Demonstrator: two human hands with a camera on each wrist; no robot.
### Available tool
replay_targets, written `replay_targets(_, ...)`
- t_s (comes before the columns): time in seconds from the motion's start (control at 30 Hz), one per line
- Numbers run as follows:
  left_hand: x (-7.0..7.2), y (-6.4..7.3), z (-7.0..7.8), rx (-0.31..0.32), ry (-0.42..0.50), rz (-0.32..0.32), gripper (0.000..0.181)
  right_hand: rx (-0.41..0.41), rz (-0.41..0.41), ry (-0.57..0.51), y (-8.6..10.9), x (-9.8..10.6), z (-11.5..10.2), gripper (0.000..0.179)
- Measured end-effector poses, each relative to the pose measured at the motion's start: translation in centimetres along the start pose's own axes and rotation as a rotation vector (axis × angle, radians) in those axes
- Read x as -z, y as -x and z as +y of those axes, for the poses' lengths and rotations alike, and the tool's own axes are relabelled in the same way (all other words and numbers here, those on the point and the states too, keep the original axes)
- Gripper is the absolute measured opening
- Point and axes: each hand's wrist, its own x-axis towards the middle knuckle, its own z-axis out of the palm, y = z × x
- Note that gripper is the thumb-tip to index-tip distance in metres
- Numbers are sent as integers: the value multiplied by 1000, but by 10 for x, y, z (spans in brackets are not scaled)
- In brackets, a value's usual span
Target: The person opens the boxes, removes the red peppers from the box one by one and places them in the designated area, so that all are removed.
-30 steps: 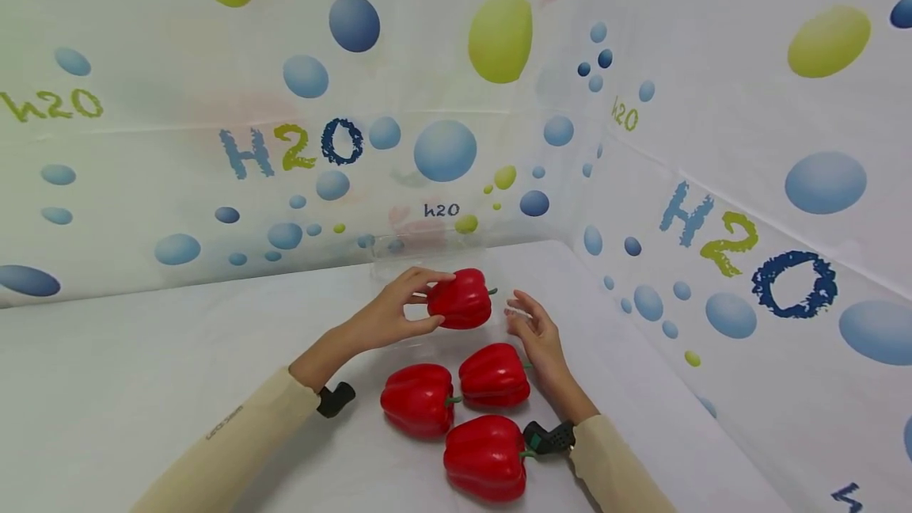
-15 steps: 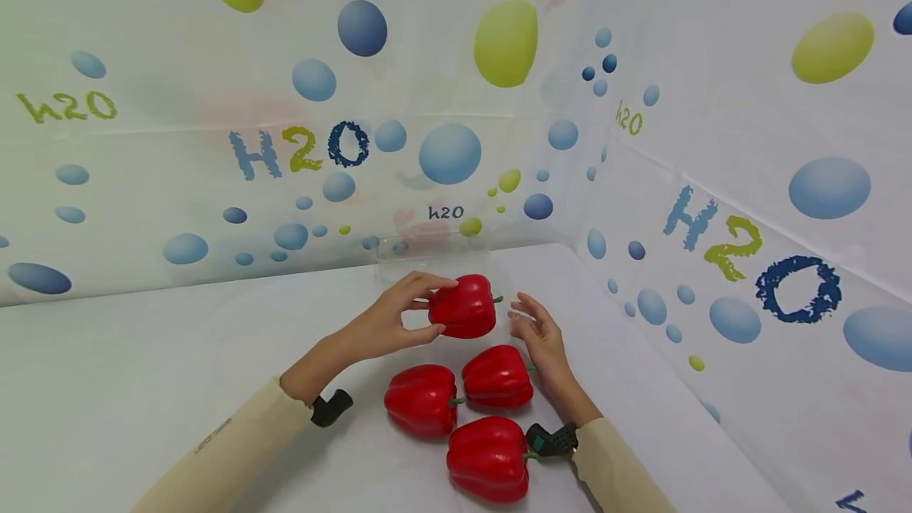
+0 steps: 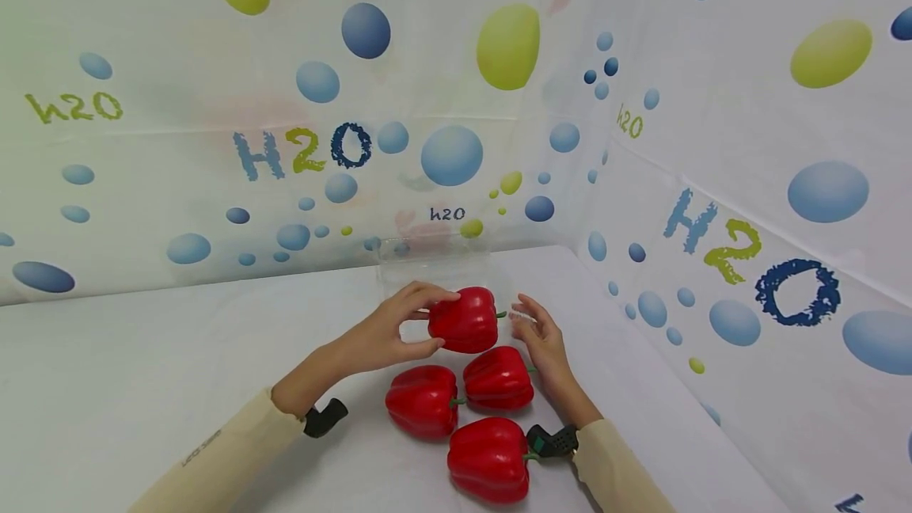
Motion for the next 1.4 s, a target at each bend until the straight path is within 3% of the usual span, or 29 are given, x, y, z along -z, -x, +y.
replay_targets(0.33, 0, 8, 5, 8, 21, -17, 64, 31, -4, 17, 1, 0, 2, 55)
replay_targets(0.77, 1, 16, 13, -25, 44, -8, 68, 45, -12, -17, 0, 0, 2, 54)
replay_targets(1.2, 0, 28, 23, -44, 64, -24, 60, 2, -7, 33, 0, 0, 5, 56)
replay_targets(1.4, 0, 33, 26, -62, 76, -31, 60, 32, -21, -30, -1, 1, 1, 54)
